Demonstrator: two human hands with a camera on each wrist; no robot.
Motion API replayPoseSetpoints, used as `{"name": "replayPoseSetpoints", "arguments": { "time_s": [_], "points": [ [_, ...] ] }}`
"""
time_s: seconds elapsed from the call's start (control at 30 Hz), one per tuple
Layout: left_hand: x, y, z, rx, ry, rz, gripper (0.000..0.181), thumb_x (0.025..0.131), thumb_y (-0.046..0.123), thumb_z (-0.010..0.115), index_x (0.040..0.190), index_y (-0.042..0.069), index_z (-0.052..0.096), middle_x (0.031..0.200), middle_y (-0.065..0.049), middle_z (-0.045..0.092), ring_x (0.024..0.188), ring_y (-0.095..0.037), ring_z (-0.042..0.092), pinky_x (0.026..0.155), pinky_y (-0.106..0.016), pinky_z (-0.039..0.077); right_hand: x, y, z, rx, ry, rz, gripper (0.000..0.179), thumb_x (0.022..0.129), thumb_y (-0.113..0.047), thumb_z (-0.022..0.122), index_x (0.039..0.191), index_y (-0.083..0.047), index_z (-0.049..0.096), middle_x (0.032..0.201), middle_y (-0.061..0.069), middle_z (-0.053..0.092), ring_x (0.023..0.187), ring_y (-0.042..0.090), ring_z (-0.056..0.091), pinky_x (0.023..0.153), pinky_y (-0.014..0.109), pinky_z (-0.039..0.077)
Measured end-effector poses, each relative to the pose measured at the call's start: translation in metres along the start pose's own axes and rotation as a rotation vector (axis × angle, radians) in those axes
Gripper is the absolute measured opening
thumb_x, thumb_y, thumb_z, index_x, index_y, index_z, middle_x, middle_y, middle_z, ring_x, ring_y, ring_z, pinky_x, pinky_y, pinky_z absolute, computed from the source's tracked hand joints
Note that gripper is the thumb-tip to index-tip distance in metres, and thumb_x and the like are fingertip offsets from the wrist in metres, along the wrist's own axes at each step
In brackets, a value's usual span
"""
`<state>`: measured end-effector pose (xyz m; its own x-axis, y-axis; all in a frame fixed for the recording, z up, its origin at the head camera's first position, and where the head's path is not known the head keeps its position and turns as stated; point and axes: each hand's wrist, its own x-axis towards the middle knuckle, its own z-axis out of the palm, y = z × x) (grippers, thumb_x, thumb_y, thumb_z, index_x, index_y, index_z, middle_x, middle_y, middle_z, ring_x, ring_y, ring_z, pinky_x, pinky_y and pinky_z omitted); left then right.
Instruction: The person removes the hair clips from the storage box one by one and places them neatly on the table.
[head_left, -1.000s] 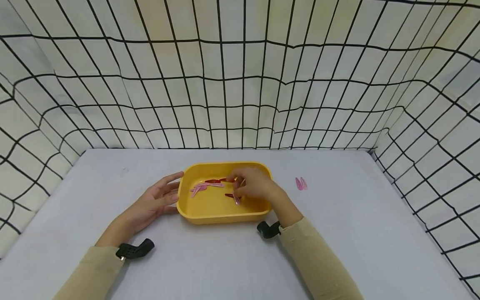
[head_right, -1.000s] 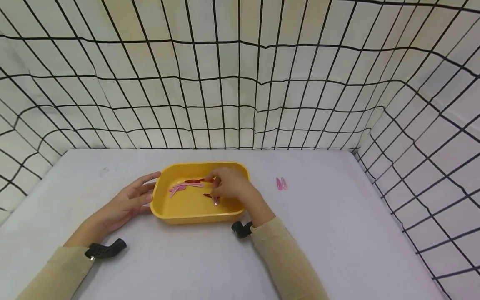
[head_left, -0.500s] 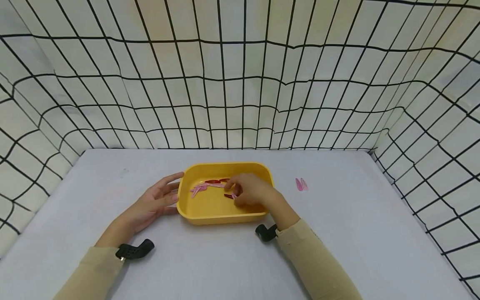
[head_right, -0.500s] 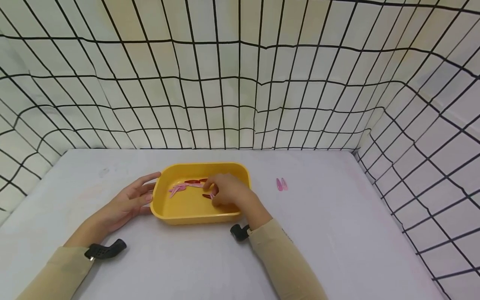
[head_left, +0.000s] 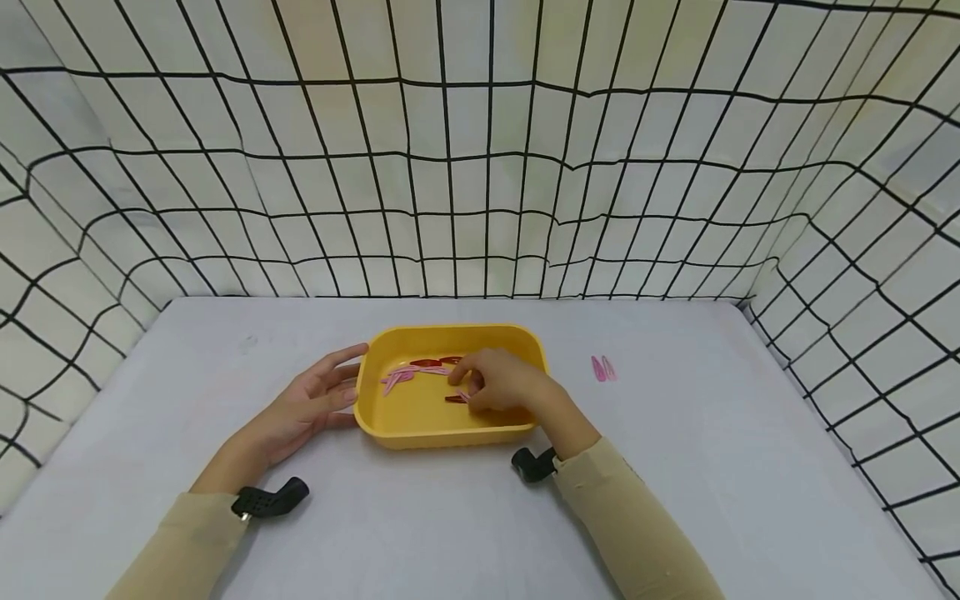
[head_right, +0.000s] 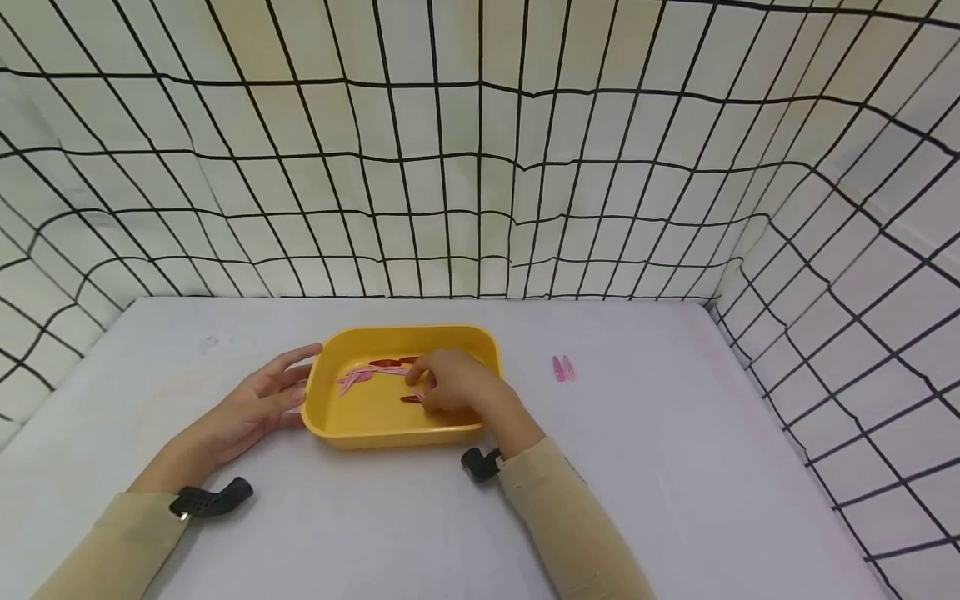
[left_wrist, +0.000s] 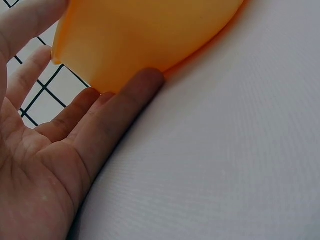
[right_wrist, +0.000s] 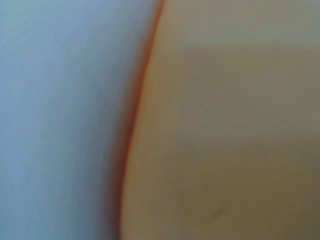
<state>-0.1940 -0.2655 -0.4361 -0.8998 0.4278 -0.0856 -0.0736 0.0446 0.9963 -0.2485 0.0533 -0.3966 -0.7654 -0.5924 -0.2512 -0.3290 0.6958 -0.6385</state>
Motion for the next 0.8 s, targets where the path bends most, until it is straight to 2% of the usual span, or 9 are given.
{"name": "replayPoseSetpoints", "arguments": {
  "time_s": [0.17,0.33,0.47,0.57,0.67,0.8],
  "points": [
    [-0.001,0.001,-0.001,0.001,0.006,-0.005,0.062,0.103,0.013,0.054,0.158,0.024,0.026,0.159,-0.021,0.025,0.121,-0.018,0.061,0.092,-0.04,0.057,-0.001,0.0,-0.007,0.062,-0.043,-0.116,0.031,0.084,-0.004,0.068,0.113,-0.015,0.073,0.074,-0.002,0.058,0.066,0.012,0.05,0.059,0.022,0.039],
    [-0.001,0.002,-0.001,-0.005,0.01,-0.004,0.062,0.103,0.014,0.054,0.157,0.025,0.027,0.158,-0.021,0.026,0.121,-0.02,0.06,0.092,-0.04,0.057,-0.006,-0.001,-0.017,0.214,-0.051,-0.175,0.032,0.09,-0.006,0.065,0.122,-0.011,0.069,0.085,0.002,0.059,0.073,0.019,0.054,0.062,0.024,0.045],
    [-0.001,0.0,0.0,-0.009,-0.003,0.004,0.061,0.103,0.013,0.054,0.157,0.024,0.027,0.158,-0.022,0.026,0.123,-0.022,0.059,0.093,-0.042,0.057,-0.013,-0.003,-0.028,0.326,-0.009,-0.183,0.033,0.092,-0.007,0.065,0.124,-0.013,0.067,0.094,0.006,0.06,0.078,0.024,0.057,0.065,0.031,0.051],
    [-0.001,-0.001,-0.001,-0.012,-0.004,0.007,0.061,0.104,0.013,0.053,0.157,0.024,0.027,0.159,-0.022,0.025,0.123,-0.022,0.059,0.093,-0.042,0.057,-0.019,-0.001,-0.037,0.385,0.039,-0.197,0.031,0.093,-0.009,0.064,0.122,-0.016,0.068,0.093,0.008,0.059,0.081,0.029,0.057,0.068,0.037,0.054],
    [-0.001,-0.001,-0.001,-0.017,-0.001,0.007,0.061,0.103,0.012,0.053,0.157,0.024,0.027,0.158,-0.021,0.026,0.123,-0.022,0.059,0.093,-0.041,0.057,-0.028,0.004,-0.046,0.434,0.082,-0.199,0.027,0.095,-0.012,0.065,0.121,-0.019,0.068,0.093,0.01,0.06,0.088,0.038,0.058,0.073,0.046,0.057],
    [-0.001,-0.001,0.0,-0.029,-0.004,-0.001,0.062,0.103,0.012,0.054,0.157,0.023,0.027,0.158,-0.02,0.027,0.123,-0.021,0.059,0.093,-0.042,0.057,-0.043,0.016,-0.057,0.445,0.157,-0.156,0.027,0.094,-0.013,0.067,0.12,-0.021,0.069,0.097,0.012,0.062,0.092,0.047,0.058,0.069,0.045,0.058]
  ]
}}
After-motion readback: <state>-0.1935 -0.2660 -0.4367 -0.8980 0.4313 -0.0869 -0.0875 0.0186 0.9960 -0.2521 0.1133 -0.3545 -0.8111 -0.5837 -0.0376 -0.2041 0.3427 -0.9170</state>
